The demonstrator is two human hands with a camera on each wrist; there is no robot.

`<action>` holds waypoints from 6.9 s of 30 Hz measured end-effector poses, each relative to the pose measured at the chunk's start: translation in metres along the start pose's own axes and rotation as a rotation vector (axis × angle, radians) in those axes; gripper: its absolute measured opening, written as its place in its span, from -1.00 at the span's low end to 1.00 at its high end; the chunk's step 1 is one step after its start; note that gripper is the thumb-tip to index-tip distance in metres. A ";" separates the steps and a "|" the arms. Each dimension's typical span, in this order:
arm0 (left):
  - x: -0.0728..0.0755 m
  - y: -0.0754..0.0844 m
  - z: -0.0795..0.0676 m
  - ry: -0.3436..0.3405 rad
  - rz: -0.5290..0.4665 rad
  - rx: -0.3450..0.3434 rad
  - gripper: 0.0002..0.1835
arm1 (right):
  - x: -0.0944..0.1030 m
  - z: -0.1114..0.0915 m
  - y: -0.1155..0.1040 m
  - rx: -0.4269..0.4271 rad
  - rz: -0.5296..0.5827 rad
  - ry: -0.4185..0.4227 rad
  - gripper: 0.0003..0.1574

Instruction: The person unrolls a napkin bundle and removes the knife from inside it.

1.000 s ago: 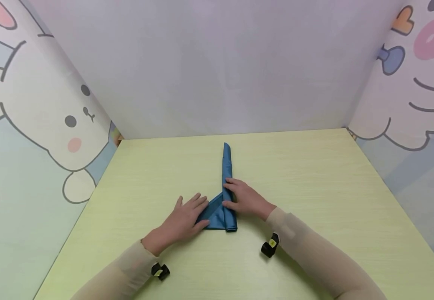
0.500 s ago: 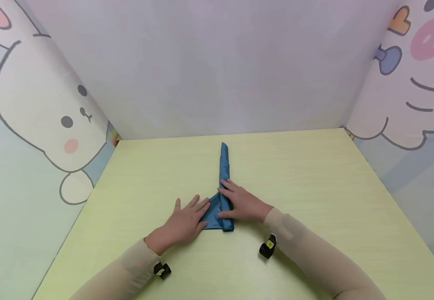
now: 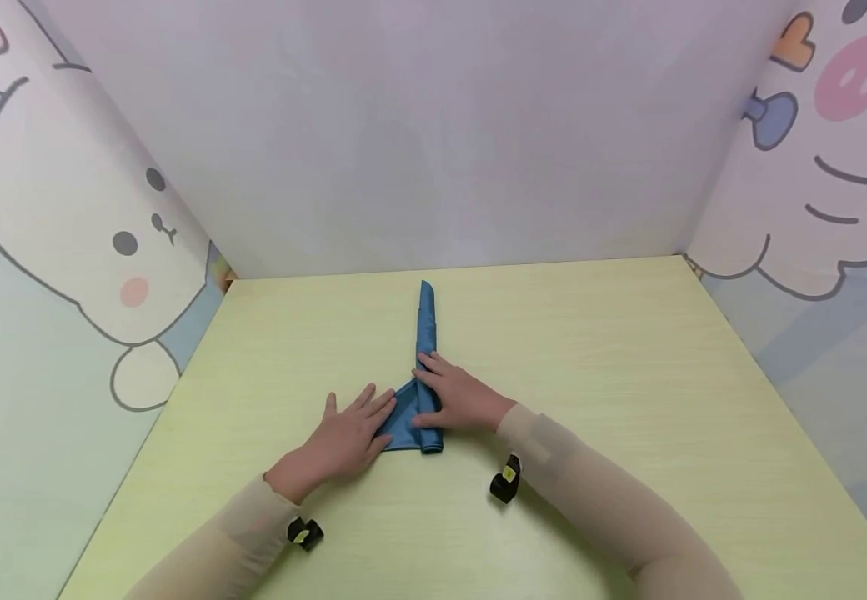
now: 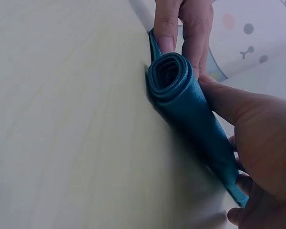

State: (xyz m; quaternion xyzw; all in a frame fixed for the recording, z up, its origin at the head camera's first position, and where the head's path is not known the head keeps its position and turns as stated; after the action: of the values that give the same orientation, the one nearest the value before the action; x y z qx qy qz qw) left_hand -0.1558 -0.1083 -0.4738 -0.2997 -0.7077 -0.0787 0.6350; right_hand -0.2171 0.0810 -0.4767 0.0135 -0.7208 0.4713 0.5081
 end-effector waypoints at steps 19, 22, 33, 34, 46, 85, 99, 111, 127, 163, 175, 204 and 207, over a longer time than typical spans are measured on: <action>0.001 -0.019 0.008 -0.019 -0.024 0.006 -0.32 | 0.002 0.021 0.002 0.005 -0.023 0.013 0.15; 0.002 -0.019 0.009 0.005 -0.016 0.011 -0.31 | 0.002 0.022 -0.002 0.013 -0.022 0.028 0.14; 0.002 -0.016 0.008 0.018 -0.021 0.024 -0.28 | -0.008 0.028 -0.004 0.010 -0.117 -0.009 0.21; 0.002 -0.016 0.008 0.018 -0.017 0.026 -0.28 | -0.008 0.027 -0.003 0.008 -0.114 -0.008 0.21; -0.001 -0.017 0.008 -0.024 -0.019 0.031 -0.26 | -0.004 0.022 -0.004 -0.003 -0.081 -0.017 0.18; 0.005 -0.018 0.012 -0.019 -0.045 0.051 -0.23 | 0.015 -0.002 0.009 0.008 0.007 0.027 0.19; 0.005 -0.019 0.013 -0.002 -0.060 0.043 -0.22 | 0.022 -0.012 0.018 -0.057 0.078 0.029 0.17; 0.003 -0.021 0.012 0.018 -0.081 0.035 -0.22 | 0.024 -0.015 0.027 -0.061 0.095 0.016 0.17; 0.005 -0.022 0.010 0.034 -0.093 0.033 -0.23 | 0.024 -0.023 0.038 -0.064 0.123 0.002 0.15; 0.019 0.018 0.044 -0.058 -0.047 -0.019 -0.09 | 0.021 -0.008 0.025 0.007 -0.073 -0.015 0.36; 0.020 0.015 0.041 -0.079 -0.022 -0.005 -0.07 | 0.021 -0.009 0.021 -0.033 -0.115 -0.010 0.33; 0.012 0.006 0.033 -0.097 -0.001 0.032 -0.08 | 0.024 -0.014 0.013 -0.046 -0.157 0.019 0.29; 0.012 0.004 0.032 -0.100 0.007 0.043 -0.08 | 0.025 -0.015 0.014 -0.050 -0.145 0.025 0.27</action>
State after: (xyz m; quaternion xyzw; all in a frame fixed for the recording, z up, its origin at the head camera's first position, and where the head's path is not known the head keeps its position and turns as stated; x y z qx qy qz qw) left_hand -0.1814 -0.0849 -0.4691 -0.2917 -0.7390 -0.0462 0.6055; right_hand -0.2257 0.1105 -0.4668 0.0468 -0.7231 0.4152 0.5501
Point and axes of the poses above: each hand's wrist, its own z-axis towards the middle knuckle, its own x-axis out of the back of the hand, y = z × x, the point moved 4 cm from there along z, towards the middle knuckle, and after that the axes turned 14 degrees about z, right-handed, at the moved point
